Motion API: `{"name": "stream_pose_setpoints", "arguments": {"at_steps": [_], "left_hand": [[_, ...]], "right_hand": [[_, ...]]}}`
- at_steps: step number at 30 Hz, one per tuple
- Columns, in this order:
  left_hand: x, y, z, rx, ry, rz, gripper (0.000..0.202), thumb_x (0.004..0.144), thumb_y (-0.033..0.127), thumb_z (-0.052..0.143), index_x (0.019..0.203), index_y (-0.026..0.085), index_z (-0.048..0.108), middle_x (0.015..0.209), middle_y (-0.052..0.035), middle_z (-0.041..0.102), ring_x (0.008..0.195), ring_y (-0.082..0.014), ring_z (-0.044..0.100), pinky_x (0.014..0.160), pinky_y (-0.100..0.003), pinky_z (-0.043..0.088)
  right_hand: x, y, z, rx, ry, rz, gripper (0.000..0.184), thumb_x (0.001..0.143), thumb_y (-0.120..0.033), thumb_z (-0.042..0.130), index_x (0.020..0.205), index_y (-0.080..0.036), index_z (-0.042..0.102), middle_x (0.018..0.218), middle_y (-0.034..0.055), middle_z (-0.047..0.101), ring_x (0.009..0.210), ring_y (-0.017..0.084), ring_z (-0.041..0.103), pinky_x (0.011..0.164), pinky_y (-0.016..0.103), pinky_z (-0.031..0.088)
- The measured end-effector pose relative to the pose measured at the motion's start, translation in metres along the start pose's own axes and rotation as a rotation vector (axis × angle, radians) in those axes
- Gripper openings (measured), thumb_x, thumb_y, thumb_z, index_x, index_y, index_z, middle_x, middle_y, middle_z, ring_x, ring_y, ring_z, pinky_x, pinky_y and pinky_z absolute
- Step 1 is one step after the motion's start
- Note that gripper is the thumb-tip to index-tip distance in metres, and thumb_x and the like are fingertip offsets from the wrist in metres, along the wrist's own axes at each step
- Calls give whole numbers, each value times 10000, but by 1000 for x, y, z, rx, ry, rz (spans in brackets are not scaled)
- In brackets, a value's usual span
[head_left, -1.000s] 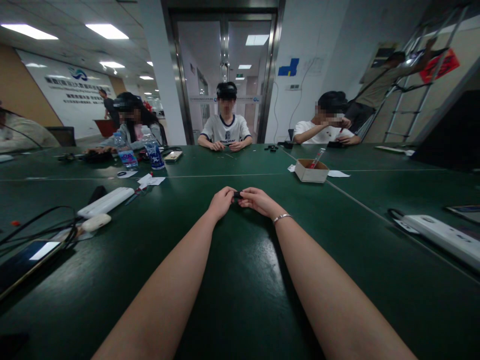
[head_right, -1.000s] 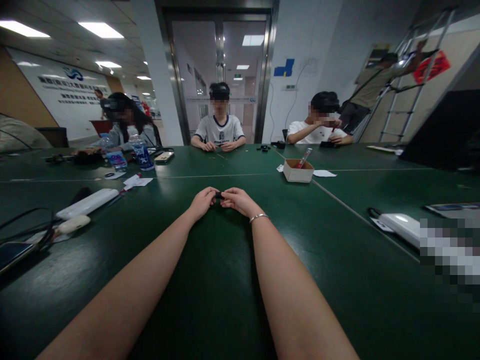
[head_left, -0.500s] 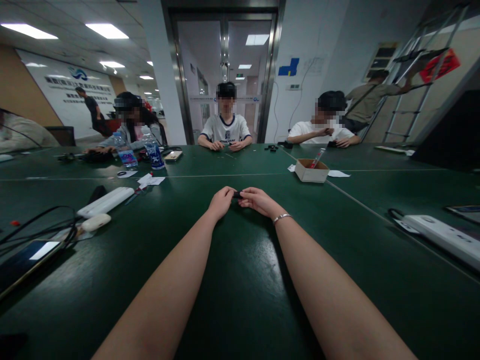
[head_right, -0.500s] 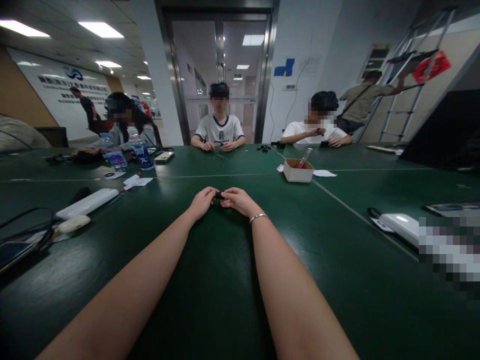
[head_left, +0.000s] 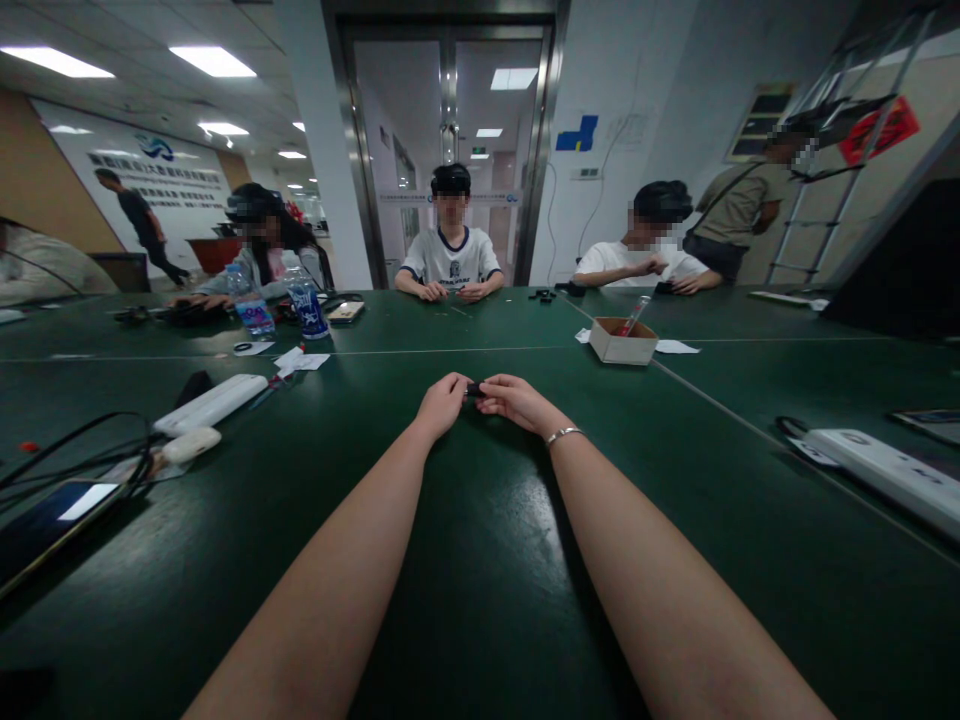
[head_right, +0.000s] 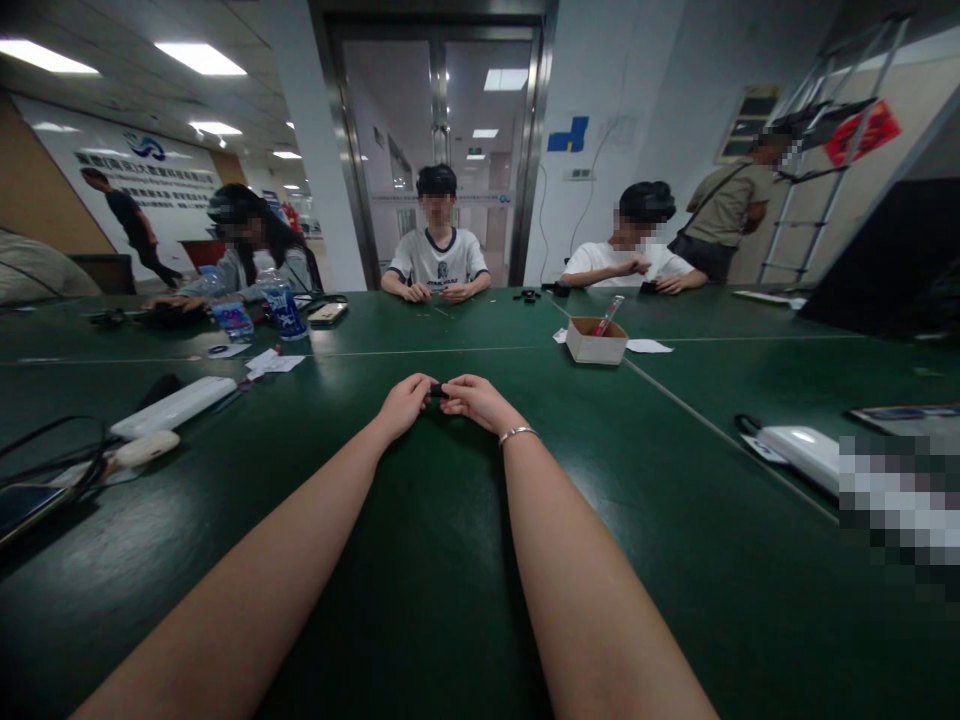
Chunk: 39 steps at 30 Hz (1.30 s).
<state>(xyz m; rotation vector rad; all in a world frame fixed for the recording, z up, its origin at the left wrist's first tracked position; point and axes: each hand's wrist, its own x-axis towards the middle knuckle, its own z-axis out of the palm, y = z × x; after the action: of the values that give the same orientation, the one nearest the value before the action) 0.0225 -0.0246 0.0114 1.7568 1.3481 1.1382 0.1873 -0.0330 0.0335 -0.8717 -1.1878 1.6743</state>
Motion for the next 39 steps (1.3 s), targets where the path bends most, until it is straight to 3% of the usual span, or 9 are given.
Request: {"name": "stream_pose_setpoints", "arguments": {"at_steps": [39], "left_hand": [[-7,13,-3,-46,0,18,224,814,244,456,933,180,635,887,-43,617,724,-132,556,634,-232,466]], "right_hand": [[0,0,-1,-12,2,-7,122,819,-57,660,804,-118,556,662,67,647,564,130,650,542,190,566]]}}
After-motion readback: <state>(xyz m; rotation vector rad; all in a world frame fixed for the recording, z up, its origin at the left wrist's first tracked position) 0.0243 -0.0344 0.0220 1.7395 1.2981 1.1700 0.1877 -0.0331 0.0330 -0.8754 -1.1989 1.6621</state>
